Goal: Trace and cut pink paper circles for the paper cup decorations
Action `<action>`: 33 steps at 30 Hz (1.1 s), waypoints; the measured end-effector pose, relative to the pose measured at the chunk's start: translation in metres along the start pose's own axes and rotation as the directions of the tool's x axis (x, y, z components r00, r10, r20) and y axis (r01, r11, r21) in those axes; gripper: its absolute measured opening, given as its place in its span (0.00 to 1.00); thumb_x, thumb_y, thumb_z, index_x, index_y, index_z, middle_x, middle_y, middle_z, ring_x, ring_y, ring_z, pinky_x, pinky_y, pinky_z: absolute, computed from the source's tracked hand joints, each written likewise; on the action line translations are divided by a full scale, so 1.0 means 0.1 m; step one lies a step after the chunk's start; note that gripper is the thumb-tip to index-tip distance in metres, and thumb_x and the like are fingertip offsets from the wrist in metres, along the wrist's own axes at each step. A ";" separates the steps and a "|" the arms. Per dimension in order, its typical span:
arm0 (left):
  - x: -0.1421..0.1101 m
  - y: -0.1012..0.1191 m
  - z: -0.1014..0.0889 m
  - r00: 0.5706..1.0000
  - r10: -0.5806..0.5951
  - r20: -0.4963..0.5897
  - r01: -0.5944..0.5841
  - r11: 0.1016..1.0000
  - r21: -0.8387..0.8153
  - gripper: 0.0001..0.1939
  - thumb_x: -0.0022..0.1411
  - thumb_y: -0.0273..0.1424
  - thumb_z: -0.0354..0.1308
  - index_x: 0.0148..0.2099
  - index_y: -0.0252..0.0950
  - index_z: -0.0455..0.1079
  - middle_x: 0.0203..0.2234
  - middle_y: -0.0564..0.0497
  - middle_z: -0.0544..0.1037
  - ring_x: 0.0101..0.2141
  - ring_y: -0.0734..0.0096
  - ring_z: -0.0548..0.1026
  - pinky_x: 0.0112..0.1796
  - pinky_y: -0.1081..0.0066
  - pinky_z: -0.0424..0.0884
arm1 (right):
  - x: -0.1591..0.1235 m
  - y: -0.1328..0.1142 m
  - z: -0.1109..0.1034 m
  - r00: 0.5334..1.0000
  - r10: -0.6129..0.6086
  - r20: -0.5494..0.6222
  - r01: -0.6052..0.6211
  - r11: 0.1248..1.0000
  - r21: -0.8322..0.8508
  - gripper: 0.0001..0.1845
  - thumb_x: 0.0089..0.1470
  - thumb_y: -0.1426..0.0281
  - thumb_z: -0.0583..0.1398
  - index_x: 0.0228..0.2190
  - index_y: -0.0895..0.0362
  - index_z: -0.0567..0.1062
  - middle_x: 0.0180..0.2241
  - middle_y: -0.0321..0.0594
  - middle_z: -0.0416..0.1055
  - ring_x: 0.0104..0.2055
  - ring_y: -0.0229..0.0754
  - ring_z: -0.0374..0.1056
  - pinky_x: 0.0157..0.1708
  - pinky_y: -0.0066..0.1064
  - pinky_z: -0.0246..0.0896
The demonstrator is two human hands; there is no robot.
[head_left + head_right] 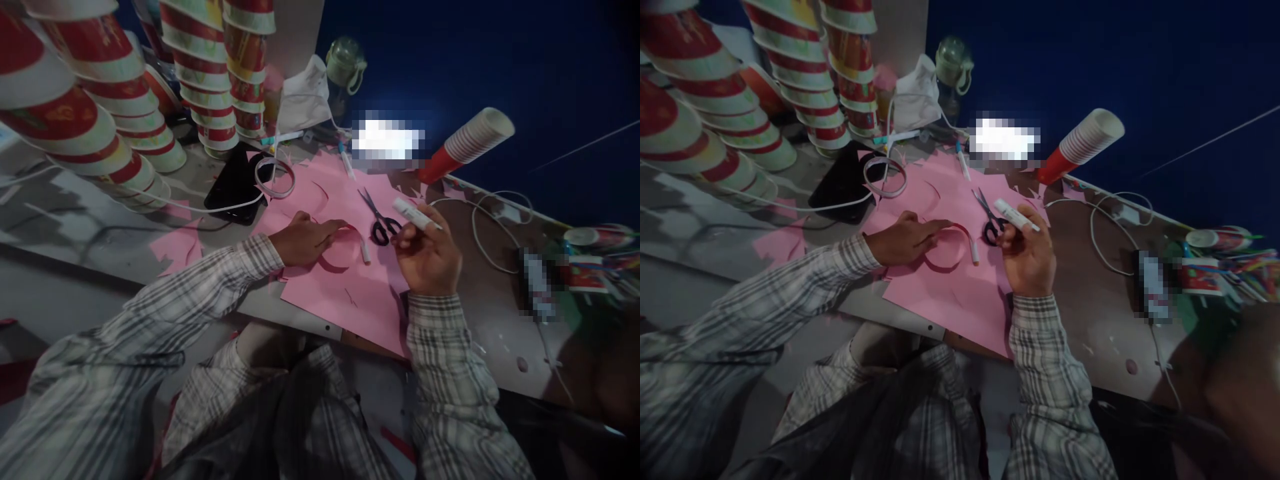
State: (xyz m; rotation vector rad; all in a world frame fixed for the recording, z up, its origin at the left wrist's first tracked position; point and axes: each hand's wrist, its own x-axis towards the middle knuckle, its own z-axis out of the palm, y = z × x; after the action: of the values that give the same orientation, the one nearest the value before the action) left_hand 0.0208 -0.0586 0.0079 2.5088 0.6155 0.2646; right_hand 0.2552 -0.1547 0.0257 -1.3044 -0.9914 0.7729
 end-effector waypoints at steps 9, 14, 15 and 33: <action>-0.01 -0.04 -0.04 0.998 -0.035 -0.048 0.027 0.989 -0.146 0.26 0.69 0.28 0.41 0.66 0.31 0.60 0.30 0.49 0.78 0.31 0.70 0.73 0.46 0.63 0.65 | 0.05 0.31 0.08 0.999 -0.007 -0.040 0.006 0.999 -0.033 0.16 0.58 0.61 0.55 0.46 0.52 0.73 0.30 0.35 0.72 0.29 0.38 0.70 0.31 0.34 0.69; -0.02 -0.04 -0.06 0.988 -0.099 -0.115 0.064 0.960 -0.274 0.27 0.63 0.25 0.47 0.64 0.31 0.64 0.26 0.53 0.73 0.26 0.74 0.70 0.35 0.70 0.68 | 0.06 0.41 0.07 0.977 -0.167 -0.130 0.115 0.935 -0.336 0.20 0.53 0.68 0.60 0.49 0.53 0.68 0.35 0.38 0.74 0.35 0.40 0.73 0.40 0.36 0.70; -0.01 -0.04 -0.06 0.985 -0.112 -0.129 0.075 0.962 -0.263 0.28 0.61 0.24 0.48 0.63 0.31 0.65 0.26 0.53 0.74 0.26 0.73 0.70 0.36 0.69 0.69 | 0.06 0.43 0.07 0.970 -0.204 -0.130 0.133 0.899 -0.417 0.21 0.53 0.68 0.60 0.49 0.54 0.68 0.36 0.39 0.74 0.37 0.41 0.73 0.41 0.37 0.70; -0.01 -0.03 -0.07 0.967 -0.163 -0.194 0.113 0.963 -0.243 0.31 0.53 0.22 0.52 0.61 0.31 0.68 0.30 0.50 0.77 0.29 0.70 0.72 0.40 0.66 0.71 | -0.01 0.45 0.15 0.945 -0.309 0.110 0.248 0.454 -0.856 0.19 0.55 0.74 0.53 0.47 0.59 0.75 0.43 0.52 0.76 0.46 0.53 0.67 0.49 0.48 0.61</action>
State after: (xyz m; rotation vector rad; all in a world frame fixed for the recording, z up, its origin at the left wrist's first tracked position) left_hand 0.0171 -0.0535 0.0117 2.2195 0.7942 0.5263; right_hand 0.2445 -0.1439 -0.0191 -1.9227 -1.6017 -0.1210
